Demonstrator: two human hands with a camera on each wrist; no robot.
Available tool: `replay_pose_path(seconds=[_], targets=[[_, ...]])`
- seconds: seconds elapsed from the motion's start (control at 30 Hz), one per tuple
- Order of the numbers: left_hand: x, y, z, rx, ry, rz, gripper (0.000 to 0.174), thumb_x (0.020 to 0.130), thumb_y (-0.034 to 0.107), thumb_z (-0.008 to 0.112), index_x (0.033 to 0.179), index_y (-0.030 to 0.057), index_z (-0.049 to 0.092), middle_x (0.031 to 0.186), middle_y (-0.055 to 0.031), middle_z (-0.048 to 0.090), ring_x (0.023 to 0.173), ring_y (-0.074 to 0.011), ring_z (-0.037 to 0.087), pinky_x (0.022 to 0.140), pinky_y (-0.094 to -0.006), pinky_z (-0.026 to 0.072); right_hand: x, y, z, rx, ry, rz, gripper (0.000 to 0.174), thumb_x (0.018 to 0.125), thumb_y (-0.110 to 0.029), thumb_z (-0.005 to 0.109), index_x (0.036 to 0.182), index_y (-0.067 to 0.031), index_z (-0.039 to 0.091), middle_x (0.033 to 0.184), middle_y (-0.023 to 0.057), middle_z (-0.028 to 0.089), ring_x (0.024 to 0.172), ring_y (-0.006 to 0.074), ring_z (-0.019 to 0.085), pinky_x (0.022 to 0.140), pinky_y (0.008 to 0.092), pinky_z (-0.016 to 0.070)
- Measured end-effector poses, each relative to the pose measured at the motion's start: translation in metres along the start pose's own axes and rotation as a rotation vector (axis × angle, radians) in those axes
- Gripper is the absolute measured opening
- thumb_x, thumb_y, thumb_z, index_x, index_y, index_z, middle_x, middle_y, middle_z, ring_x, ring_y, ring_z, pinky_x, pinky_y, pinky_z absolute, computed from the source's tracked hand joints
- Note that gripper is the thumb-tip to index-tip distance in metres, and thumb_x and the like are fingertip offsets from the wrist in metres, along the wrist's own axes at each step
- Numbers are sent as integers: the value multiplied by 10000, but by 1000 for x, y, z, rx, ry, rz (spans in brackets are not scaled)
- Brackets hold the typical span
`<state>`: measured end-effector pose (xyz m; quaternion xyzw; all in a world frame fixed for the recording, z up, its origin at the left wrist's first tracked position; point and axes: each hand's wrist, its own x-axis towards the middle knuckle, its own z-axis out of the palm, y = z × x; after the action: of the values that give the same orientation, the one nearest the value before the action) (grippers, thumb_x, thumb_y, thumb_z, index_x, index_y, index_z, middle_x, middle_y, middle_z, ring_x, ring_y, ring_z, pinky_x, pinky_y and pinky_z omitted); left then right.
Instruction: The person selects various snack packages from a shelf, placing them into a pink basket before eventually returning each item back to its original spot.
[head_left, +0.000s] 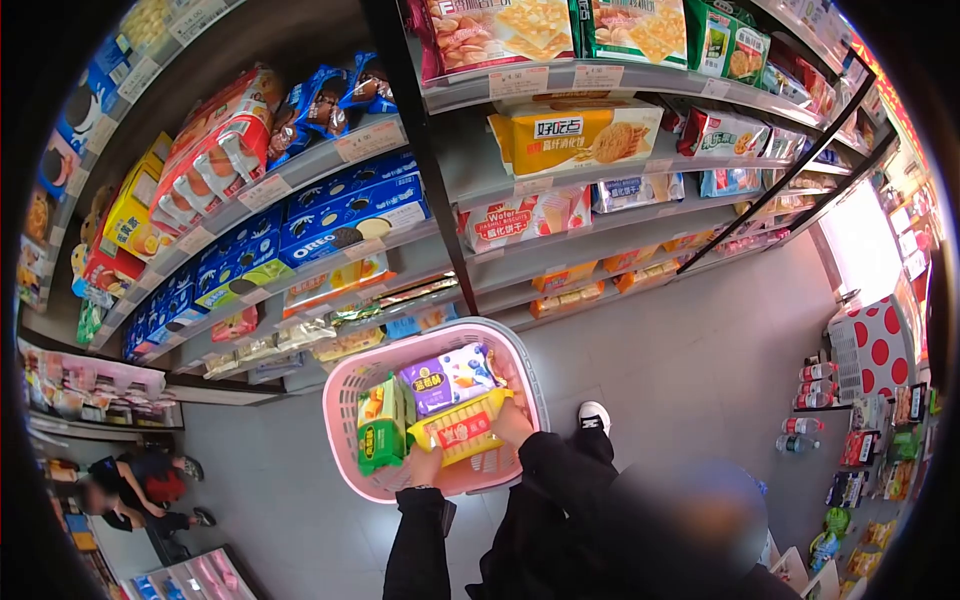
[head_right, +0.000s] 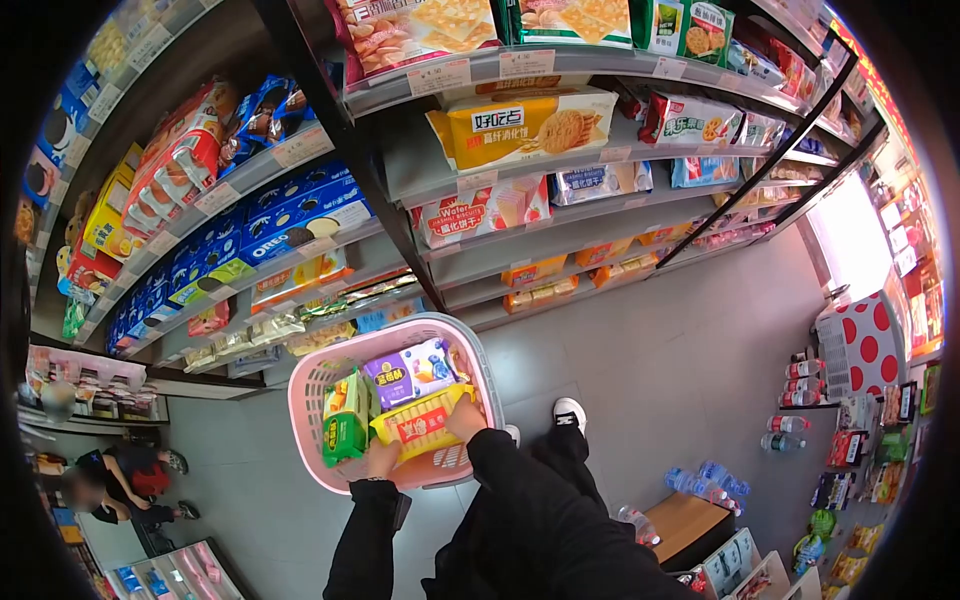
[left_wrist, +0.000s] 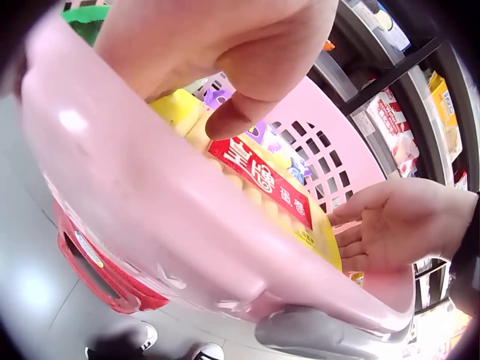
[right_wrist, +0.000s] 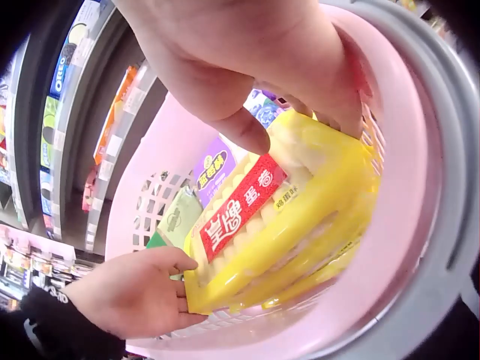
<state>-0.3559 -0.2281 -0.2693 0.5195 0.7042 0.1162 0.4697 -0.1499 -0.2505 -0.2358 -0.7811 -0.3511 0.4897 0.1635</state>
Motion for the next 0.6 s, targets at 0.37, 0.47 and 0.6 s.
replay_pose_path(seconds=[0.37, 0.47, 0.6], targets=[[-27, 31, -15, -173, -27, -79, 420, 668, 57, 542, 1054, -79, 449, 922, -153, 579, 837, -210, 570, 707, -295, 444, -33, -45, -26, -207, -38, -69, 519, 675, -207, 576, 1058, 82, 377, 1008, 271, 496, 921, 368, 520, 793, 379, 422], [-46, 38, -19, -540, -9, 23, 434, 693, 30, 520, 1107, -46, 417, 996, -129, 545, 898, -200, 534, 766, -292, 420, -49, -45, -39, -257, 74, -311, 538, 668, -180, 571, 1094, 80, 369, 1006, 269, 495, 929, 355, 515, 810, 369, 407], [-95, 77, -35, -730, 27, 97, 465, 717, -13, 461, 1170, -23, 357, 1106, -108, 466, 1015, -179, 450, 870, -286, 347, -92, -56, -76, -136, 104, -493, 549, 686, -144, 548, 1139, 96, 351, 1001, 241, 508, 948, 344, 504, 820, 370, 397]])
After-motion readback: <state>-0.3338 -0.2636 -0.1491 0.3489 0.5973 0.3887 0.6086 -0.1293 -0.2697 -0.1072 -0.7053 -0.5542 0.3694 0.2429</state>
